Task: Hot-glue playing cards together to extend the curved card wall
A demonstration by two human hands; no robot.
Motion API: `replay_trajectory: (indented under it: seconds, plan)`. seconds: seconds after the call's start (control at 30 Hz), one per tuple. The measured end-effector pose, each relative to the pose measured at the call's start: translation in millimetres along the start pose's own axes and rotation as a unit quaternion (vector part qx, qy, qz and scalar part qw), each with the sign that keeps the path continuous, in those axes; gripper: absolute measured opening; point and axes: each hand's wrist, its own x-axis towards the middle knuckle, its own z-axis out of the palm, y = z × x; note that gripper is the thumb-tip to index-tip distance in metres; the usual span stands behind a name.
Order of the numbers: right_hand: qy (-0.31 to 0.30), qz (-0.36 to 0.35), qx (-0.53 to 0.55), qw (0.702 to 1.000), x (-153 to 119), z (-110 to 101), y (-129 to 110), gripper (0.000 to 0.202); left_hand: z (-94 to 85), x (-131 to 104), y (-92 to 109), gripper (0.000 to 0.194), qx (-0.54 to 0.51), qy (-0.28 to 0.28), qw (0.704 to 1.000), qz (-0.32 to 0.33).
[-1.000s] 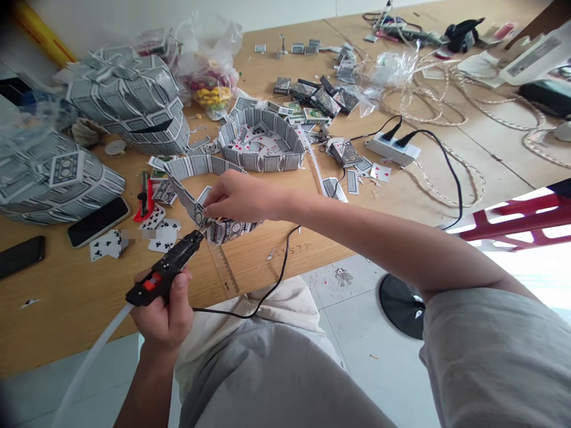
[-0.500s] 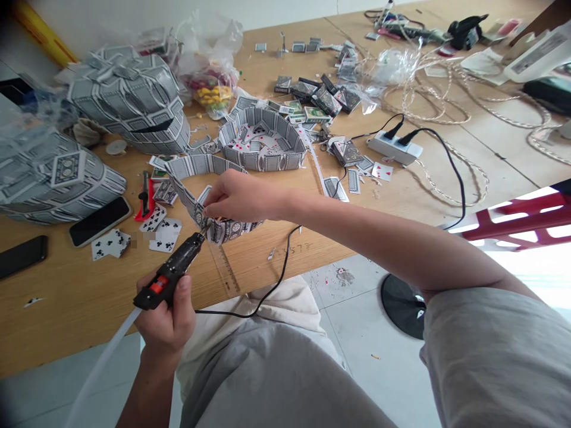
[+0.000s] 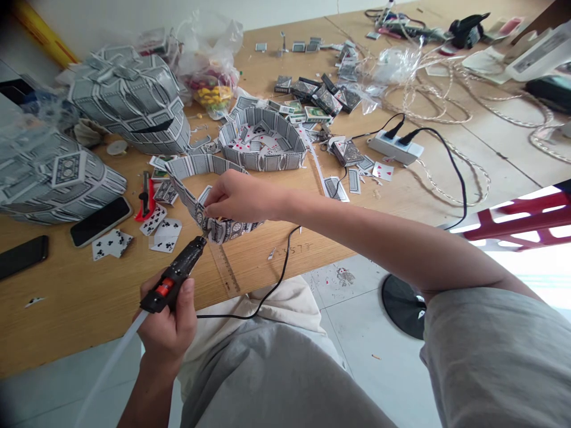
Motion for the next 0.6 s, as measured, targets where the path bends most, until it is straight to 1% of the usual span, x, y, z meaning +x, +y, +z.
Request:
replay_trajectory:
  seconds: [0.33,0.47,0.6]
  plan:
    - [0.006,-0.004,-0.002,1.0,1,0,3,0.016,-0.8,-10,-1,0.032,0.017,-0.025,0.999,-0.014]
    - [0.008,0.003,0.001,1.0,1,0,4,0.017,-1.3,-12,-1,0.031,0.017,-0.026,0.999,-0.009]
    - [0.006,-0.007,-0.001,1.0,1,0,4,0.017,-2.8,-14,0,0.031,0.014,-0.026,0.999,-0.012]
